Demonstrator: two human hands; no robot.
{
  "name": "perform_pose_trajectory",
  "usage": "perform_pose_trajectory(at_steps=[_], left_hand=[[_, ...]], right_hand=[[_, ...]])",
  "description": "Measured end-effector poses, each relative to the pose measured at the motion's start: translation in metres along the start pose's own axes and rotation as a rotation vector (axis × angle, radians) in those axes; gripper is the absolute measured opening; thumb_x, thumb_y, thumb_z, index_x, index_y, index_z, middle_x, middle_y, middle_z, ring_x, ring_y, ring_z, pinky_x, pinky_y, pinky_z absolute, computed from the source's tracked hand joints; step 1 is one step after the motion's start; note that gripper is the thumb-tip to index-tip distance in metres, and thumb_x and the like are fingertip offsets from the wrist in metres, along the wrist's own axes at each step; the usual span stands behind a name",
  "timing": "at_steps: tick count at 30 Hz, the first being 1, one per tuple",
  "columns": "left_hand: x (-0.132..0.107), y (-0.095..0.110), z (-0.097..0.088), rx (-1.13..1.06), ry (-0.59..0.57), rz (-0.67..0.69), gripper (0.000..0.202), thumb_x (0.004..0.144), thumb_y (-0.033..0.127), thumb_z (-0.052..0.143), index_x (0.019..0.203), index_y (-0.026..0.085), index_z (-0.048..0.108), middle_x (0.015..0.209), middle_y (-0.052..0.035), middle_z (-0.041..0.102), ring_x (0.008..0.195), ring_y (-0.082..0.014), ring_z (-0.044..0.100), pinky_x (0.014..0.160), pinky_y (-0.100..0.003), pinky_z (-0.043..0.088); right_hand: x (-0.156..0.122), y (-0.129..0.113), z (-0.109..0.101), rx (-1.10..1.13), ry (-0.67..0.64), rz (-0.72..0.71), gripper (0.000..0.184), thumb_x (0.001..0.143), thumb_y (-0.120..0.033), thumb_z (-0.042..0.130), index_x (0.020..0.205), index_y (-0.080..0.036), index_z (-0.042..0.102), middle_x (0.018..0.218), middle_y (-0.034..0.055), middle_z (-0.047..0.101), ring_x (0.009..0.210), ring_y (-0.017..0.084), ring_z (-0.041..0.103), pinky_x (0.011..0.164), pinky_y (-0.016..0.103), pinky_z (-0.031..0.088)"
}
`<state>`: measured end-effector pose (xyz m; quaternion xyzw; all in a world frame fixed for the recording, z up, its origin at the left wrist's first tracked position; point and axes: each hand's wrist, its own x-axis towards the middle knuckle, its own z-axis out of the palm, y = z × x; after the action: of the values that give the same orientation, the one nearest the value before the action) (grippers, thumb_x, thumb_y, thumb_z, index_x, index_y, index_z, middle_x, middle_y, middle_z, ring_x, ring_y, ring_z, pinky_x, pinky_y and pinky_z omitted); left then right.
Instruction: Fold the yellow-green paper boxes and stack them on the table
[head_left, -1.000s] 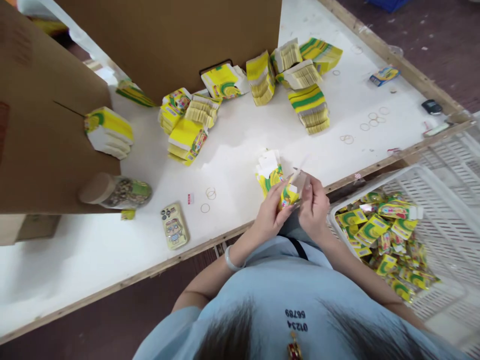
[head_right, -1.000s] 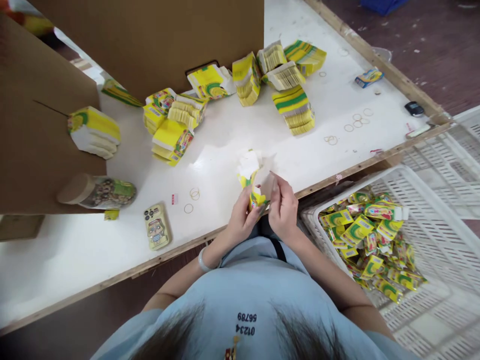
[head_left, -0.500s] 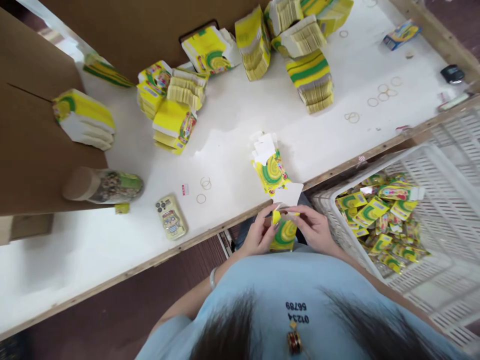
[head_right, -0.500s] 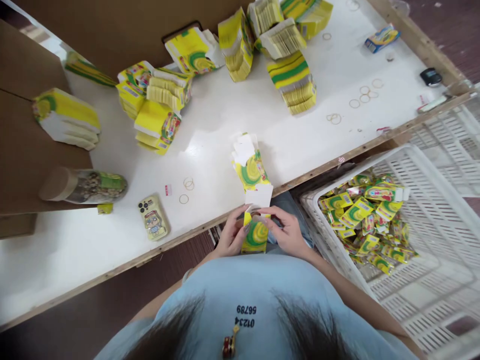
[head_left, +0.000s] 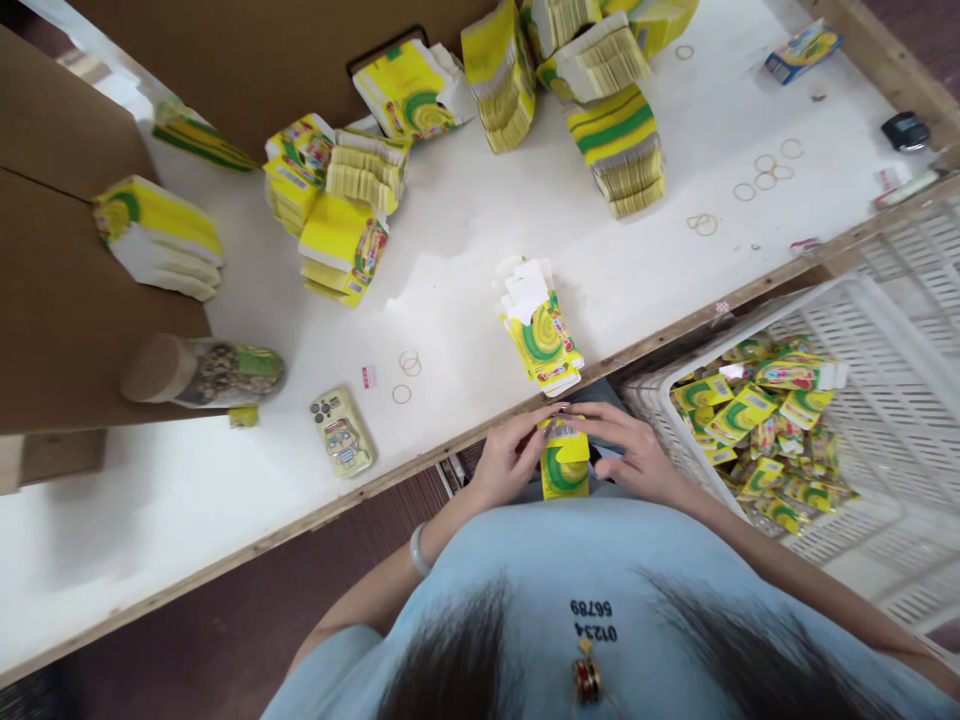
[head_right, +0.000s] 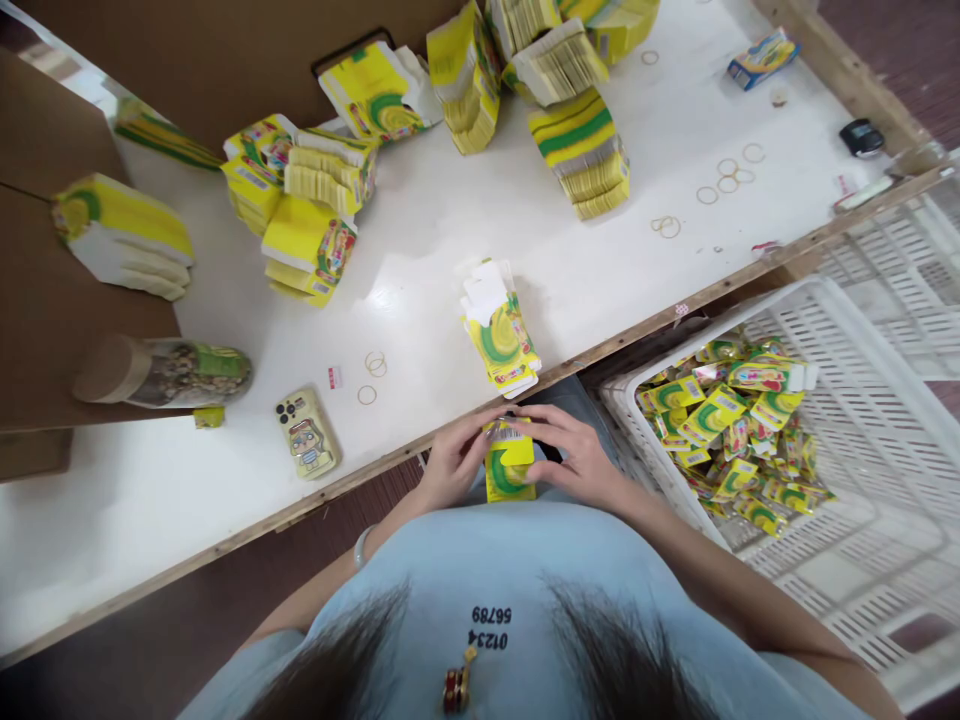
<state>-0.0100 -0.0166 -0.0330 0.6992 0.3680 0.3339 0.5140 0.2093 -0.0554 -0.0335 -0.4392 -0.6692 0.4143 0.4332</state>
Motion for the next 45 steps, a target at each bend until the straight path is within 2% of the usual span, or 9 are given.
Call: perform_pose_trajectory(at_steps=[4, 9, 15, 19, 23, 27, 33, 39, 45], left_hand=[[0.002, 0.008, -0.003, 0.048, 0.027, -0.122, 0.041, 0.101, 0.039, 0.056, 0.137, 0.022, 0.067, 0.109, -0.0107, 0.08, 0.091, -0.0225, 0.076, 0.082, -0.036, 0.064], [0.0, 0.007, -0.003, 0.085, 0.028, -0.099, 0.041, 0.1, 0.038, 0.059, 0.135, 0.019, 0.068, 0.101, -0.0104, 0.08, 0.094, -0.0226, 0.076, 0.083, -0.034, 0.062], [0.003, 0.001, -0.006, 0.22, -0.078, 0.122, 0.049, 0.107, 0.028, 0.041, 0.155, 0.024, 0.046, 0.121, -0.0121, 0.075, 0.101, -0.021, 0.074, 0.088, -0.034, 0.06], [0.067, -0.007, -0.028, 0.378, -0.067, 0.322, 0.042, 0.106, 0.037, 0.046, 0.145, 0.028, 0.056, 0.097, -0.0065, 0.071, 0.087, -0.0215, 0.066, 0.082, -0.035, 0.055], [0.178, -0.032, -0.062, 0.548, 0.206, 0.217, 0.064, 0.079, 0.054, 0.083, 0.128, 0.019, 0.062, 0.122, -0.0139, 0.064, 0.118, -0.0314, 0.055, 0.108, -0.049, 0.041], [0.249, -0.055, -0.08, 0.571, 0.015, 0.006, 0.034, 0.072, 0.038, 0.091, 0.085, 0.016, 0.068, 0.089, -0.0061, 0.065, 0.093, -0.0248, 0.057, 0.099, -0.046, 0.044], [0.248, -0.044, -0.085, 0.446, 0.168, 0.23, 0.021, 0.083, 0.026, 0.082, 0.074, 0.017, 0.065, 0.094, -0.0069, 0.065, 0.097, -0.0212, 0.06, 0.088, -0.036, 0.049], [0.213, 0.009, -0.084, 0.312, 0.306, 0.293, 0.023, 0.092, 0.039, 0.074, 0.084, 0.02, 0.063, 0.061, 0.0068, 0.049, 0.057, -0.0084, 0.051, 0.057, -0.022, 0.041], [0.178, 0.038, -0.088, 0.243, 0.4, 0.298, 0.032, 0.097, 0.054, 0.062, 0.098, 0.022, 0.064, 0.072, 0.0022, 0.061, 0.065, -0.0109, 0.063, 0.06, -0.022, 0.049]], right_hand=[[0.004, -0.014, 0.012, 0.297, -0.05, 0.396, 0.051, 0.09, -0.031, 0.071, 0.139, -0.024, 0.057, 0.115, 0.0073, 0.076, 0.089, 0.017, 0.076, 0.073, 0.029, 0.064], [0.009, -0.014, 0.005, 0.482, -0.065, 0.5, 0.042, 0.086, -0.024, 0.072, 0.127, -0.022, 0.063, 0.099, 0.0019, 0.077, 0.079, 0.014, 0.074, 0.07, 0.027, 0.062], [0.012, -0.006, 0.006, 0.651, -0.07, 0.554, 0.039, 0.086, -0.044, 0.075, 0.118, -0.021, 0.073, 0.099, 0.0057, 0.08, 0.085, 0.018, 0.077, 0.068, 0.031, 0.065], [-0.004, 0.006, -0.02, 0.249, 0.285, 0.488, 0.034, 0.091, -0.052, 0.066, 0.107, -0.023, 0.074, 0.1, 0.0071, 0.079, 0.082, 0.02, 0.075, 0.071, 0.036, 0.064], [-0.041, 0.018, -0.106, -0.621, 0.552, 0.519, 0.045, 0.093, -0.064, 0.053, 0.108, -0.026, 0.074, 0.1, 0.0167, 0.074, 0.097, 0.034, 0.072, 0.091, 0.06, 0.056], [-0.062, 0.017, -0.155, -1.159, 0.676, 0.542, 0.075, 0.087, -0.077, 0.053, 0.137, -0.023, 0.063, 0.121, 0.0296, 0.068, 0.121, 0.052, 0.062, 0.104, 0.076, 0.041], [0.018, 0.015, -0.1, -0.781, 0.627, 0.172, 0.056, 0.095, -0.056, 0.059, 0.139, -0.021, 0.057, 0.133, 0.0208, 0.066, 0.128, 0.039, 0.061, 0.11, 0.066, 0.045], [0.14, 0.022, -0.007, -0.502, 0.58, -0.15, 0.064, 0.096, -0.057, 0.059, 0.147, -0.021, 0.044, 0.133, 0.0186, 0.065, 0.119, 0.031, 0.065, 0.101, 0.051, 0.056], [0.152, 0.016, 0.019, -0.451, 0.56, -0.167, 0.042, 0.102, -0.056, 0.05, 0.125, -0.022, 0.058, 0.109, 0.0114, 0.074, 0.094, 0.024, 0.074, 0.081, 0.036, 0.062]])
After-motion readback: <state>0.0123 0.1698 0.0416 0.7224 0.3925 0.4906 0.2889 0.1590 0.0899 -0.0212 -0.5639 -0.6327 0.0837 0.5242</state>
